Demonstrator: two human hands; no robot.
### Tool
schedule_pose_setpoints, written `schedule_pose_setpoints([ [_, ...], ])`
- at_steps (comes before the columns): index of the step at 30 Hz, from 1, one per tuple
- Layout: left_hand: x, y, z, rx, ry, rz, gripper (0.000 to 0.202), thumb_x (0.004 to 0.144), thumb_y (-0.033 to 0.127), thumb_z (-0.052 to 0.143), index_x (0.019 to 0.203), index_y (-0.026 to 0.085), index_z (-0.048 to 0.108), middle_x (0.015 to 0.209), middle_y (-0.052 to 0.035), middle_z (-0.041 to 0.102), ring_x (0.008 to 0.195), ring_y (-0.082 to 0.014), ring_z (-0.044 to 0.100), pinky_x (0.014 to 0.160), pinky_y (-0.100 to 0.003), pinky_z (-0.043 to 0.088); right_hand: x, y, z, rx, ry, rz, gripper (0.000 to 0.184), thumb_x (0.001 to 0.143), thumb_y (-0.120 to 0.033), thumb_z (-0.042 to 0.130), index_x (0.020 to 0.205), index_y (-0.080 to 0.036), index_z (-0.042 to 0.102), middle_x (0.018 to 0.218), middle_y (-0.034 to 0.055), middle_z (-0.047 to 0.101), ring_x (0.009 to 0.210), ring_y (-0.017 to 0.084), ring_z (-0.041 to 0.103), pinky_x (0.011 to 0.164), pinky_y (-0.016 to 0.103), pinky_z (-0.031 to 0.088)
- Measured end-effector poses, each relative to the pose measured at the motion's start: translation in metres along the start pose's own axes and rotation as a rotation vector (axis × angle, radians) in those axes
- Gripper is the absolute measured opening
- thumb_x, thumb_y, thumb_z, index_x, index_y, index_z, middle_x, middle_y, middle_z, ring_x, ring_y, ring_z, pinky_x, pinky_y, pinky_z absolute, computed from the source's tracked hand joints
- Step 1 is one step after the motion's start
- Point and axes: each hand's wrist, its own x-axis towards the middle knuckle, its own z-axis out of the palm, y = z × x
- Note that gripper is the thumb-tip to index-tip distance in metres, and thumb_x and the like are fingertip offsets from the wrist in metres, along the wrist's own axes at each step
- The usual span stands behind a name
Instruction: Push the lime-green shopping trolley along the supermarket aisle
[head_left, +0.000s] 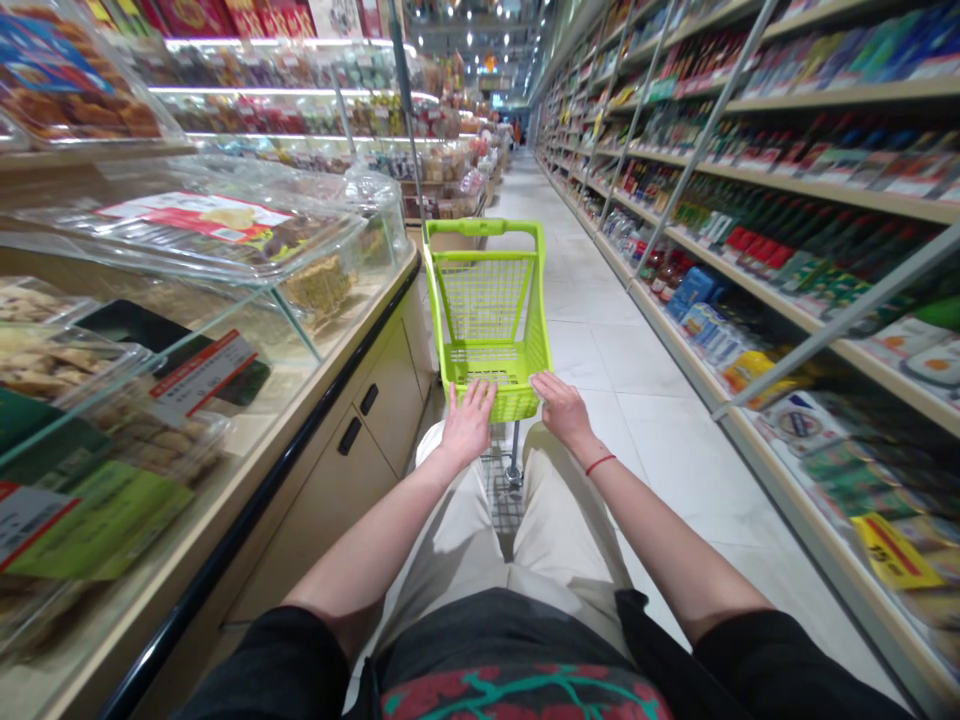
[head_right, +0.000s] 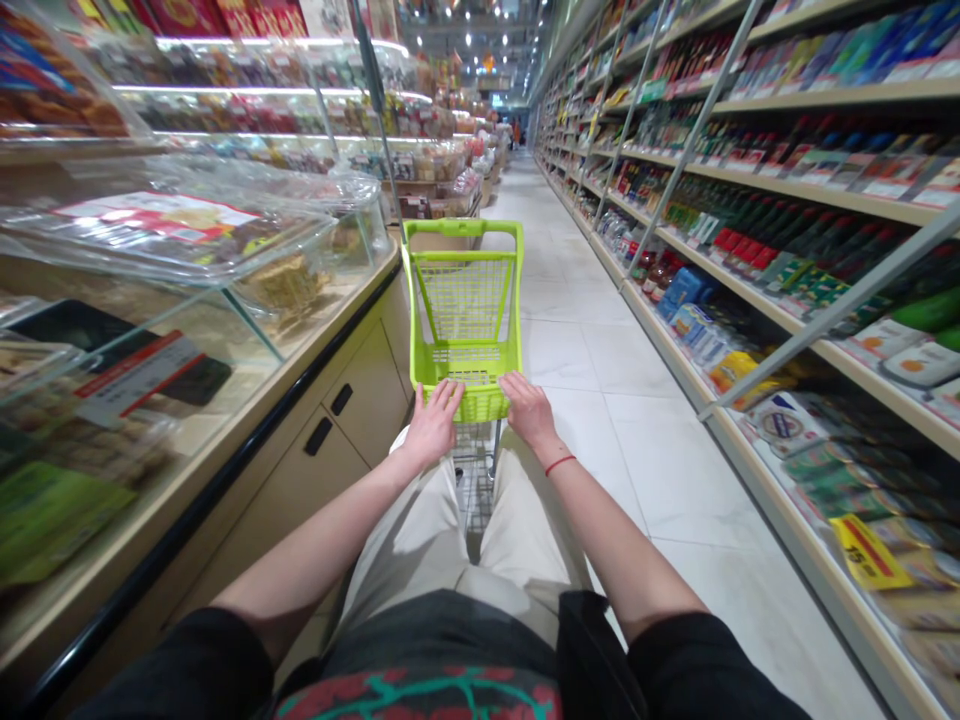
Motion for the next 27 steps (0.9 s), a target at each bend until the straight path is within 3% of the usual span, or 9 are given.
schedule_pose_setpoints([
  [3,0.001,-0.001,0.000,0.001,-0.004,0.002,0.082,0.076,0.007,0.047,0.156,0.013,0.028,0.158,-0.0169,0.040,0.152,-0.0320,0.027,0.123,-0.066,0.006,-0.001,0.011,-0.002,-0.030,0.026,0.025,0.062,0.075,0.004,0.047,0.132,-0.015,0.063,0.143,0.0127,0.060,0.139,0.025,0.050,0.100,0.039,0.048],
  [6,0.001,-0.001,0.000,0.004,-0.004,-0.003,0.082,0.076,0.007,0.047,0.156,0.012,0.029,0.158,-0.0170,0.040,0.152,-0.0321,0.027,0.123,-0.066,0.006,-0.003,0.006,0.002,-0.024,0.054,0.064,0.063,0.076,0.004,0.045,0.135,-0.012,0.060,0.145,0.0149,0.058,0.141,0.026,0.047,0.102,0.040,0.047],
  [9,0.001,0.000,-0.001,0.003,-0.004,-0.004,0.081,0.076,0.008,0.048,0.156,0.012,0.029,0.159,-0.0166,0.039,0.152,-0.0319,0.027,0.123,-0.066,0.006,-0.003,-0.019,0.014,0.040,0.067,0.094,0.066,0.076,0.004,0.044,0.139,-0.009,0.056,0.147,0.0181,0.055,0.142,0.026,0.047,0.105,0.043,0.047],
  [13,0.001,0.001,-0.003,0.004,-0.022,0.002,0.079,0.077,0.009,0.048,0.154,0.012,0.032,0.160,-0.0161,0.038,0.152,-0.0323,0.026,0.122,-0.067,0.006,0.003,-0.064,0.029,0.147,0.034,0.020,0.068,0.076,0.003,0.043,0.143,-0.009,0.052,0.150,0.0175,0.052,0.145,0.025,0.042,0.110,0.044,0.044],
  [15,0.001,0.001,-0.004,0.007,-0.029,0.004,0.078,0.077,0.010,0.049,0.154,0.012,0.034,0.160,-0.0163,0.038,0.152,-0.0322,0.026,0.122,-0.067,0.006,0.006,-0.075,0.030,0.171,0.016,-0.010,0.068,0.077,0.003,0.043,0.144,-0.010,0.051,0.151,0.0165,0.051,0.145,0.024,0.041,0.112,0.045,0.042],
  [18,0.000,-0.001,-0.007,0.010,-0.021,0.020,0.077,0.078,0.010,0.048,0.154,0.012,0.033,0.160,-0.0152,0.038,0.152,-0.0306,0.027,0.123,-0.065,0.006,0.007,-0.066,0.023,0.147,-0.016,-0.038,0.067,0.077,0.005,0.044,0.142,-0.012,0.054,0.150,0.0148,0.053,0.143,0.024,0.045,0.112,0.044,0.043],
  [21,-0.001,-0.012,-0.010,0.016,-0.008,0.035,0.077,0.079,0.011,0.048,0.154,0.010,0.032,0.160,-0.0154,0.037,0.152,-0.0293,0.028,0.125,-0.060,0.009,0.003,-0.037,0.011,0.080,-0.019,-0.004,0.066,0.077,0.006,0.044,0.138,-0.013,0.057,0.146,0.0144,0.057,0.139,0.025,0.049,0.108,0.042,0.046],
  [24,-0.005,-0.028,-0.010,0.031,0.045,-0.060,0.079,0.077,0.011,0.050,0.154,0.006,0.032,0.161,-0.0194,0.034,0.153,-0.0311,0.024,0.126,-0.055,0.015,-0.002,-0.013,0.003,0.024,0.030,0.082,0.064,0.076,0.006,0.045,0.136,-0.013,0.059,0.145,0.0150,0.058,0.139,0.027,0.049,0.105,0.044,0.047],
  [27,-0.008,-0.040,-0.009,-0.004,0.050,0.001,0.082,0.075,0.009,0.051,0.154,0.003,0.030,0.161,-0.0212,0.033,0.154,-0.0310,0.023,0.126,-0.049,0.022,-0.004,-0.014,0.006,0.031,0.062,0.131,0.065,0.076,0.005,0.045,0.138,-0.012,0.058,0.145,0.0159,0.057,0.140,0.028,0.048,0.106,0.045,0.047],
])
